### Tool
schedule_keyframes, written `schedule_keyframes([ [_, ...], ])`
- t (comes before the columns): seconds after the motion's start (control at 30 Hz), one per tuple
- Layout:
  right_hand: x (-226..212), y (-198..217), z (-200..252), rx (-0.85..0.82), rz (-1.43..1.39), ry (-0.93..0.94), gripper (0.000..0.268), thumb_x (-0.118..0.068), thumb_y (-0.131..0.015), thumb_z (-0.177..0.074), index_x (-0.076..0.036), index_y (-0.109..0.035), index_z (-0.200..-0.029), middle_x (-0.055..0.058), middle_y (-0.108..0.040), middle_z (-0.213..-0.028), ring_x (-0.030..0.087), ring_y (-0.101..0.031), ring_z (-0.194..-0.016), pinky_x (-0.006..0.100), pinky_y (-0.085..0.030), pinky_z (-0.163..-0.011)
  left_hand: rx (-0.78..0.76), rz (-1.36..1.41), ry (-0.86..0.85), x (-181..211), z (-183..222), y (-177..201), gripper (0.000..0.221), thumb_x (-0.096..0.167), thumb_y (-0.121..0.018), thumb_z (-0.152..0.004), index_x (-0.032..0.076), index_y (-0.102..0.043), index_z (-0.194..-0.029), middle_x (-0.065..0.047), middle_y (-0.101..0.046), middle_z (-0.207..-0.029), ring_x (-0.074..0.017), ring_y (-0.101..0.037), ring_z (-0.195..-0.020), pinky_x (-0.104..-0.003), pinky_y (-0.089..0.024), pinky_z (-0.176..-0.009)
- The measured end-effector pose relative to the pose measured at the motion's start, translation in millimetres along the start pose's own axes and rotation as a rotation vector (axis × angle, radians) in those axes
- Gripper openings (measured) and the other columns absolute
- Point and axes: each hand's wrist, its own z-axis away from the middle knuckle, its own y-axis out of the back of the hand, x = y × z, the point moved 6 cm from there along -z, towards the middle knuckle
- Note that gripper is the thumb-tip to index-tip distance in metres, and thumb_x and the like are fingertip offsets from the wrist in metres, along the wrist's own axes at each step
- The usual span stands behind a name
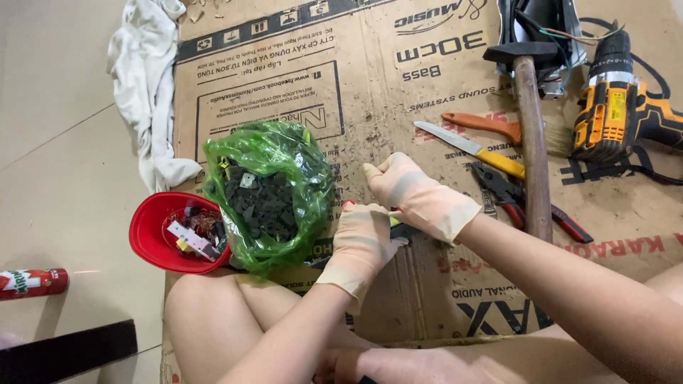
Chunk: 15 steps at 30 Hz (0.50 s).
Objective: The person sits on a cardboard sheet and uses a hammer and pliers to forcefully dismantle a small electronic component. They repeatedly strike the component to break it apart and use pliers to pull off pieces, placing the debris into a red bowl.
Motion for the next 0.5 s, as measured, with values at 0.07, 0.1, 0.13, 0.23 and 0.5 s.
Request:
schedule_keyframes([
  [0.07,5.7,1.2,-4.0,0.069,-0.076,-0.025,0.045,-0.048,-0.061,-0.091,-0.017,-0.071,-0.060,-0.002,-0.050,-0.042,0.017,-0.057,-0.043,0.030,-0.044,-0.042,-0.053,0.083,0.069,-3.3,-1.7,-7.2,0.039,0.045,-0.075,-0.071,0.010,-0.077,-0.089,-0.006,-0.074,-0.081,-0.0291,-0.071,-0.092,-0.038,-0.058,-0.088],
  [0.1,6.7,5.5,6.6,0.071,-0.074,-0.028,0.045,-0.048,-0.061,-0.091,-0.017,-0.071,-0.060,-0.002,-0.050,-0.042,0.017,-0.057,-0.043,0.030,-0.044,-0.042,-0.054,0.086,0.066,-2.8,-1.9,-6.0,0.039,0.045,-0.075,-0.071,0.010,-0.077,-0.089,-0.006,-0.074,-0.081,-0.0291,-0.071,-0.092,-0.038,-0.058,-0.088],
  [0.13,11.3,10.9,19.1,0.122,-0.229,-0.054,0.048,-0.045,-0.055,-0.096,-0.015,-0.069,-0.062,0.001,-0.051,-0.047,0.016,-0.054,-0.047,0.032,-0.045,-0.041,-0.037,0.062,0.036,-0.5,0.2,-5.2,0.035,0.042,-0.074,-0.074,0.010,-0.076,-0.088,-0.008,-0.074,-0.081,-0.0308,-0.072,-0.091,-0.039,-0.056,-0.091],
  [0.23,3.1,21.6,64.2,0.224,-0.404,-0.059,0.052,-0.040,-0.050,-0.102,-0.017,-0.056,-0.057,-0.003,-0.044,-0.050,0.011,-0.045,-0.050,0.029,-0.040,-0.040,-0.034,0.045,-0.002,5.6,7.6,3.5,0.031,0.041,-0.069,-0.076,0.012,-0.075,-0.085,-0.008,-0.074,-0.080,-0.0316,-0.073,-0.089,-0.042,-0.055,-0.095],
  [0.5,-11.8,29.1,98.6,0.229,-0.447,-0.018,0.050,-0.032,-0.046,-0.101,-0.019,-0.039,-0.053,-0.007,-0.035,-0.045,0.007,-0.037,-0.049,0.024,-0.044,-0.033,-0.048,0.019,-0.034,5.8,-0.1,-20.1,0.031,0.041,-0.059,-0.078,0.013,-0.073,-0.083,-0.007,-0.075,-0.084,-0.0317,-0.073,-0.094,-0.044,-0.047,-0.105],
])
